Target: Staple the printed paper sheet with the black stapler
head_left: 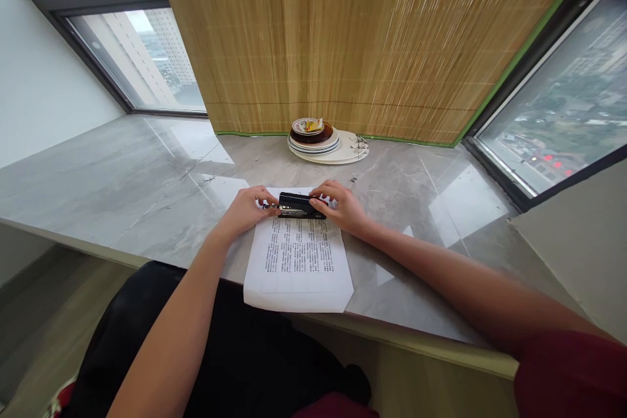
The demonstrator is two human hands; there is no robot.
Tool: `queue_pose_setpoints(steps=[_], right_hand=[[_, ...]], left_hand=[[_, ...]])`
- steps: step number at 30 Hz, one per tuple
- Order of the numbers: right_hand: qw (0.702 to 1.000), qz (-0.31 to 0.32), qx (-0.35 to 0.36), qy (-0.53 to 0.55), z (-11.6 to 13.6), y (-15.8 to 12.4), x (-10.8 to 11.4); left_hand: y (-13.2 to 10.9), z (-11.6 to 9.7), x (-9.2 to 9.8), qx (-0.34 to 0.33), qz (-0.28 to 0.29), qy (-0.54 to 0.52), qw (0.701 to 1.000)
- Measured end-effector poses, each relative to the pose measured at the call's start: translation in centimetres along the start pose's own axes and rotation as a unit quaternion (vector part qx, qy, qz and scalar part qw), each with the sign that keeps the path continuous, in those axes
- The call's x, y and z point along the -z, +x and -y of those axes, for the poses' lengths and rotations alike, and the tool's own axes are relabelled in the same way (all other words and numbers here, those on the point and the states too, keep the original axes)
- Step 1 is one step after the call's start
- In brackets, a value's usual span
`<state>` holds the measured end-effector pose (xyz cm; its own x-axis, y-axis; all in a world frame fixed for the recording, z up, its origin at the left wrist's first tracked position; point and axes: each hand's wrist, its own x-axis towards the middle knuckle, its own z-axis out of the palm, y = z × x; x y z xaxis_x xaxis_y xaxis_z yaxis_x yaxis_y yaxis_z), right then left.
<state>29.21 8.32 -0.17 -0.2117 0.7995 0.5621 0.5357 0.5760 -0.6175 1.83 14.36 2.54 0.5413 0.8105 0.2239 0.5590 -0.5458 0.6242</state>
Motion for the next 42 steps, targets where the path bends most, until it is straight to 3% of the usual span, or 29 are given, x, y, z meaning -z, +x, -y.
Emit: queue_pose_setpoints(steps=[5,17,24,31,37,42], right_hand=[[0.998,0.043,0.028,-0.025,-0.3,-0.2,-0.3],[0.998,0.049,0.024,-0.021,-0.5,-0.3,-0.4],[0.998,0.048,0.02,-0.021,-0.6,-0.3,-0.4],[0.998,0.053,0.01,-0.012,-0.7,-0.4,-0.4],[0.995,0.094,-0.018,-0.005,-0.5,-0.4,-0.4],[0.991,0.127,-0.019,0.021,-0.5,-0.1,-0.5]], left_hand=[[-0.2,-0.2,0.1,-0.016,0.001,-0.004,1.0],[-0.4,-0.4,0.6,-0.016,0.017,0.011,1.0],[-0.8,0.4,2.1,-0.08,0.041,0.001,0.996],[-1.1,1.5,3.4,-0.069,0.04,0.022,0.997],[-0.6,1.9,2.2,-0.031,0.024,0.063,0.997],[0.2,1.5,0.4,-0.038,0.005,0.17,0.985]])
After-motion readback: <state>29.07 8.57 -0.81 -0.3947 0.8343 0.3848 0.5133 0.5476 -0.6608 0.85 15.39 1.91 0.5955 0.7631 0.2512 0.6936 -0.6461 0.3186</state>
